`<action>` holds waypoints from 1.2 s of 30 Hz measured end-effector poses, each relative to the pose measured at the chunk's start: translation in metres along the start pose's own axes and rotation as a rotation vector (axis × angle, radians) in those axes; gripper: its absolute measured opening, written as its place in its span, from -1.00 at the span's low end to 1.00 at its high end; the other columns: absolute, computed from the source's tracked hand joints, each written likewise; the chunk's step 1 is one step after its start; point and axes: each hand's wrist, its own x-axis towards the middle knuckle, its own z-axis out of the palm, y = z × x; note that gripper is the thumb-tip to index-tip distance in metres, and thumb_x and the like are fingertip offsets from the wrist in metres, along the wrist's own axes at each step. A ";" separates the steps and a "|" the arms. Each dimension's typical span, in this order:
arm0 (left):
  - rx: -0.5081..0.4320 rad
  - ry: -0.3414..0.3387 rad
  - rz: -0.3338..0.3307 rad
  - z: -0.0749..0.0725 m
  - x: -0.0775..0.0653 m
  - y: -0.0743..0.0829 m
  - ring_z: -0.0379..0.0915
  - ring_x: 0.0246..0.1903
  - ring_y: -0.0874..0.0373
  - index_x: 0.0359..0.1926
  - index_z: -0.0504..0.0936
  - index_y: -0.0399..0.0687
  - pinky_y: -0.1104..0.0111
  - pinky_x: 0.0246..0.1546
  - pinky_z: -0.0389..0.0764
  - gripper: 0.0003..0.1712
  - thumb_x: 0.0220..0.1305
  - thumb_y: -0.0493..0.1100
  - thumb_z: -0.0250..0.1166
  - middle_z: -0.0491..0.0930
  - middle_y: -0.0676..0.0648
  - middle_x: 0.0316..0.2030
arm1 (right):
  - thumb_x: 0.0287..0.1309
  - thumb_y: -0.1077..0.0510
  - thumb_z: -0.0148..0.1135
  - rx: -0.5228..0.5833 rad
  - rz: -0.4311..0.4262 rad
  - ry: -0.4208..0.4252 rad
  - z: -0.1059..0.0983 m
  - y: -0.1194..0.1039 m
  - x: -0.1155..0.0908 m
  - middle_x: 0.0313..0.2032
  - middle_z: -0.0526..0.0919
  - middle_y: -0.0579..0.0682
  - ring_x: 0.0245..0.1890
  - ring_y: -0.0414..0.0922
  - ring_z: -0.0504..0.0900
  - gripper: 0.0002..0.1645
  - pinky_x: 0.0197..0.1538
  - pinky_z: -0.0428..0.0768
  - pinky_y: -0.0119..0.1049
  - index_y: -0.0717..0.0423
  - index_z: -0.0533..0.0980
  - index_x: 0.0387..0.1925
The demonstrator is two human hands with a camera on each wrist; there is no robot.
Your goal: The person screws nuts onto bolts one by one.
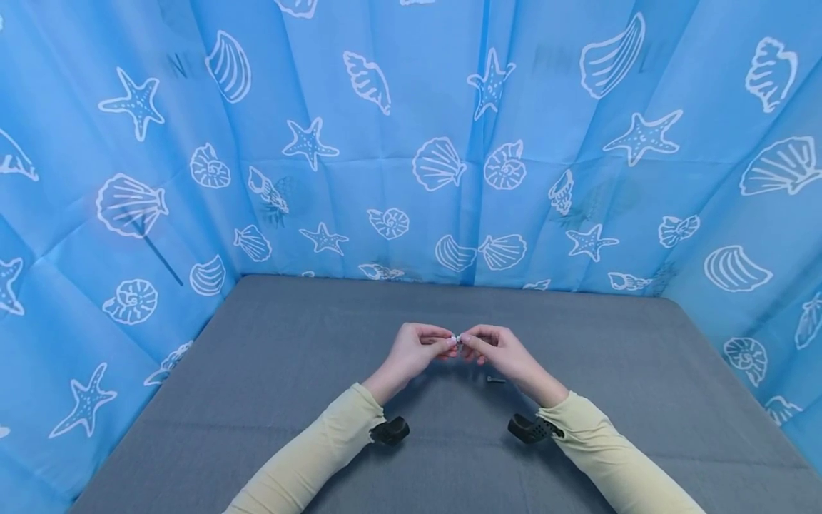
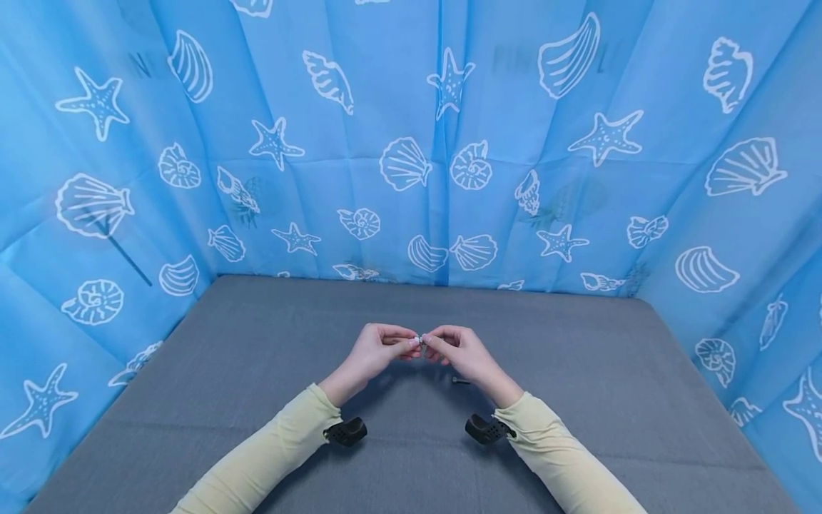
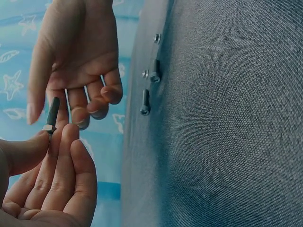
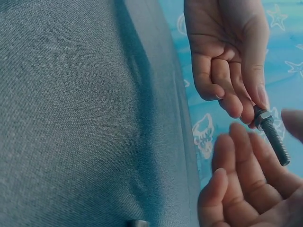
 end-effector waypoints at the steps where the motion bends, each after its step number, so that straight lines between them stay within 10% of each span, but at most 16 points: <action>1: -0.005 -0.001 0.002 0.000 0.000 0.000 0.68 -0.35 0.03 -0.17 0.68 -0.34 0.04 -0.19 0.66 -0.81 0.24 -0.29 0.31 0.70 -0.17 -0.37 | 0.34 0.04 0.15 0.010 -0.009 0.003 0.000 0.000 0.000 -0.24 0.65 0.26 -0.24 0.08 0.62 -0.62 -0.19 0.63 -0.02 0.32 0.52 -0.08; 18: -0.011 -0.015 -0.011 -0.002 0.000 -0.005 0.68 -0.35 0.08 -0.19 0.69 -0.30 0.08 -0.18 0.66 -0.81 0.23 -0.26 0.33 0.70 -0.12 -0.38 | 0.24 0.16 0.26 0.022 -0.054 0.010 0.000 0.002 0.001 -0.17 0.65 0.20 -0.13 0.26 0.59 -0.68 -0.15 0.63 0.06 0.32 0.52 -0.07; 36: -0.002 -0.016 -0.014 -0.002 0.000 -0.004 0.68 -0.36 0.10 -0.20 0.70 -0.28 0.07 -0.19 0.66 -0.83 0.24 -0.26 0.32 0.71 -0.11 -0.39 | 0.32 0.05 0.18 -0.015 -0.003 0.016 0.001 -0.001 -0.001 -0.25 0.64 0.26 -0.26 0.01 0.61 -0.64 -0.20 0.63 -0.09 0.32 0.57 -0.13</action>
